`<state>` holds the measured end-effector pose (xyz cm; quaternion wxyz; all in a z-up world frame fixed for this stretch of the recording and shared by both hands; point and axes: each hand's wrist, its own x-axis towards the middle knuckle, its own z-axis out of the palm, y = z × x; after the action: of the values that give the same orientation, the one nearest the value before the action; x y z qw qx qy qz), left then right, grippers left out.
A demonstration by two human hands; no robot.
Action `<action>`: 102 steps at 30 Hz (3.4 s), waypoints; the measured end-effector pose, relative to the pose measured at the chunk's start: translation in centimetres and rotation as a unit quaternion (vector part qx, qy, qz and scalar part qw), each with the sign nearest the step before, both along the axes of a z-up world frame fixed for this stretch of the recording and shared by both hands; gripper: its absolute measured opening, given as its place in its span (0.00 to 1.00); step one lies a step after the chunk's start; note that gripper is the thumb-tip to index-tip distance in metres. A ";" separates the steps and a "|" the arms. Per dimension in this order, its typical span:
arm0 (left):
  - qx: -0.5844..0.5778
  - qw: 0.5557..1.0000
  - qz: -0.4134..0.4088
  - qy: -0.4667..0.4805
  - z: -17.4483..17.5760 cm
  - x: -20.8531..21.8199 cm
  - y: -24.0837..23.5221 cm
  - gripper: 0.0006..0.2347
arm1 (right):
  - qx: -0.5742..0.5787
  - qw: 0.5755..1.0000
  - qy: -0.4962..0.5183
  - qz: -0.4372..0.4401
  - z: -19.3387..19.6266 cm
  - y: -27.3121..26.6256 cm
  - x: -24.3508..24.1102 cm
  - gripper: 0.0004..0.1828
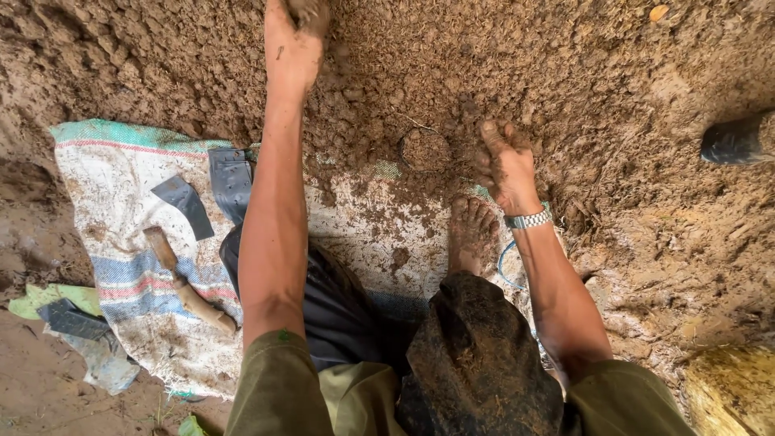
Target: The person mixes soil and organic matter by hand on a sack and then fills black plastic planting bags with the mixture one by one.
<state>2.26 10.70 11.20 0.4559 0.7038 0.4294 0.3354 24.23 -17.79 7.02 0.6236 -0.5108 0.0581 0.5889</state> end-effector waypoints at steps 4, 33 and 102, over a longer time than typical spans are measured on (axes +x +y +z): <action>-0.163 0.986 0.021 -0.039 0.5 0.4 -0.8 0.11 | -0.030 0.996 -0.074 -0.033 1.9 0.9 -0.5 0.16; -0.057 0.967 -0.101 0.227 -3.5 -0.7 -16.5 0.26 | -0.129 0.913 -0.254 0.291 1.9 -2.3 -4.4 0.17; 0.310 0.874 -0.237 0.291 -14.1 5.1 -20.8 0.34 | 0.034 0.891 -0.444 0.087 -3.6 -2.7 1.7 0.02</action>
<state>7.40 -10.09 -2.86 0.1348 0.9554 0.2370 0.1133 25.91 -20.50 3.38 0.5473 -0.7009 -0.2896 0.3541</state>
